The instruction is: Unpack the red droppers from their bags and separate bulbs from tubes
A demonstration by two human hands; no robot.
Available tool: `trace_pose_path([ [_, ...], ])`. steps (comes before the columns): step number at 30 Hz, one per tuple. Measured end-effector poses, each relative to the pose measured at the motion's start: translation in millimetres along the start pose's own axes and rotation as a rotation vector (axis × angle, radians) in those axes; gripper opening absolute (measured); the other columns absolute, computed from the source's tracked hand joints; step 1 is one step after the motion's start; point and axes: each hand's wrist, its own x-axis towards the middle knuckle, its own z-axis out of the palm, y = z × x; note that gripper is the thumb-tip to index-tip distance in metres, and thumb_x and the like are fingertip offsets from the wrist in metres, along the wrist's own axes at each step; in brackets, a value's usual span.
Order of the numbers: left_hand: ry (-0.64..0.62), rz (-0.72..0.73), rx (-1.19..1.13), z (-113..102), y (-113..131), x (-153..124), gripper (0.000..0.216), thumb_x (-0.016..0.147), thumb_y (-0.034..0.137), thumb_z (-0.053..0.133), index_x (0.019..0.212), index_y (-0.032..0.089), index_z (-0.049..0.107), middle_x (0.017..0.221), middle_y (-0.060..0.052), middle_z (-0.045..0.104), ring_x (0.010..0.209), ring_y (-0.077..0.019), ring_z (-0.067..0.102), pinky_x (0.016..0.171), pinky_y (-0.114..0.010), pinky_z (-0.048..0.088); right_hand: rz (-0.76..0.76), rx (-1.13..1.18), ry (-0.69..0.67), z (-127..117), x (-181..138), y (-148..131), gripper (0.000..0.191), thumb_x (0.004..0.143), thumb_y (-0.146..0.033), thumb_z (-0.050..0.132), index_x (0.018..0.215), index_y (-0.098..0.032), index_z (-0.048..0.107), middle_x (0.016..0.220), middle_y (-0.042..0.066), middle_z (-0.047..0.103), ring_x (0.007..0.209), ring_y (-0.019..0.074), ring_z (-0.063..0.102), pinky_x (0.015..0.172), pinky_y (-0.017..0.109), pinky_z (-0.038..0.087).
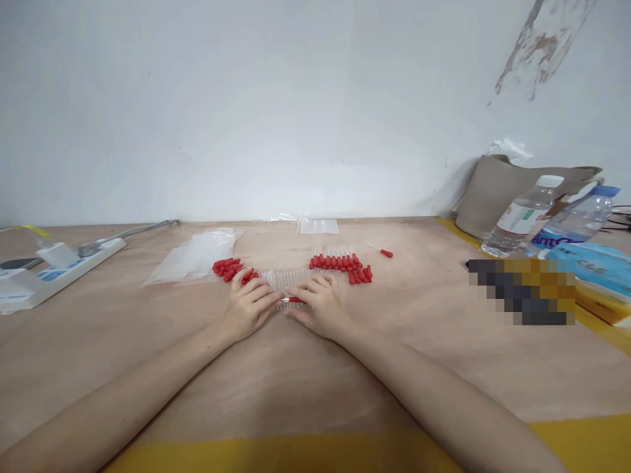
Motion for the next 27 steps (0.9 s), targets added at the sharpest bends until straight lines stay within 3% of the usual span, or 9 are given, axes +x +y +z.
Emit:
trace_pose_path([
  [3, -0.016, 0.015, 0.001, -0.5, 2.2, 1.2, 0.017, 0.084, 0.022, 0.047, 0.088, 0.024, 0.063, 0.072, 0.001, 0.065, 0.077, -0.0162, 0.055, 0.096, -0.049, 0.024, -0.041, -0.068, -0.002, 2.9, 1.0, -3.2, 0.017, 0.083, -0.034, 0.051, 0.089, -0.025, 0.064, 0.074, 0.000, 0.066, 0.074, 0.0132, 0.053, 0.080, 0.035, 0.026],
  [6, -0.027, 0.021, 0.013, -3.0, 4.2, 1.4, 0.018, 0.083, 0.020, 0.045, 0.084, 0.023, 0.063, 0.069, 0.000, 0.064, 0.077, -0.0168, 0.055, 0.094, -0.048, 0.027, -0.075, -0.129, 0.027, 1.6, -0.3, -5.6, 0.017, 0.084, -0.030, 0.049, 0.082, -0.025, 0.065, 0.067, -0.002, 0.065, 0.072, 0.0125, 0.053, 0.083, 0.038, 0.024],
  [12, -0.024, 0.029, -0.017, -7.3, 4.5, -1.8, 0.017, 0.083, 0.020, 0.046, 0.080, 0.021, 0.063, 0.069, 0.000, 0.064, 0.074, -0.0163, 0.055, 0.093, -0.049, 0.027, -0.174, -0.212, 0.081, -4.2, -4.5, -6.2, 0.016, 0.084, -0.028, 0.049, 0.086, -0.028, 0.064, 0.065, -0.005, 0.065, 0.070, 0.0120, 0.051, 0.090, 0.040, 0.021],
  [22, 0.006, -0.033, -0.098, -14.3, 3.9, -7.2, 0.019, 0.083, 0.021, 0.045, 0.079, 0.022, 0.063, 0.066, 0.000, 0.063, 0.069, -0.0152, 0.054, 0.085, -0.044, 0.032, -0.179, -0.180, 0.072, -11.8, -14.8, 0.6, 0.020, 0.084, -0.024, 0.049, 0.091, -0.037, 0.062, 0.069, -0.008, 0.066, 0.069, 0.0101, 0.055, 0.086, 0.037, 0.025],
  [27, 0.060, -0.178, -0.101, -13.5, -13.8, -16.8, 0.017, 0.084, 0.020, 0.045, 0.084, 0.019, 0.062, 0.074, -0.003, 0.063, 0.071, -0.0155, 0.054, 0.073, -0.034, 0.040, 0.046, -0.160, 0.236, -25.5, -13.3, 23.9, 0.013, 0.081, -0.030, 0.054, 0.084, -0.031, 0.067, 0.073, -0.002, 0.067, 0.068, 0.0125, 0.055, 0.079, 0.036, 0.032],
])
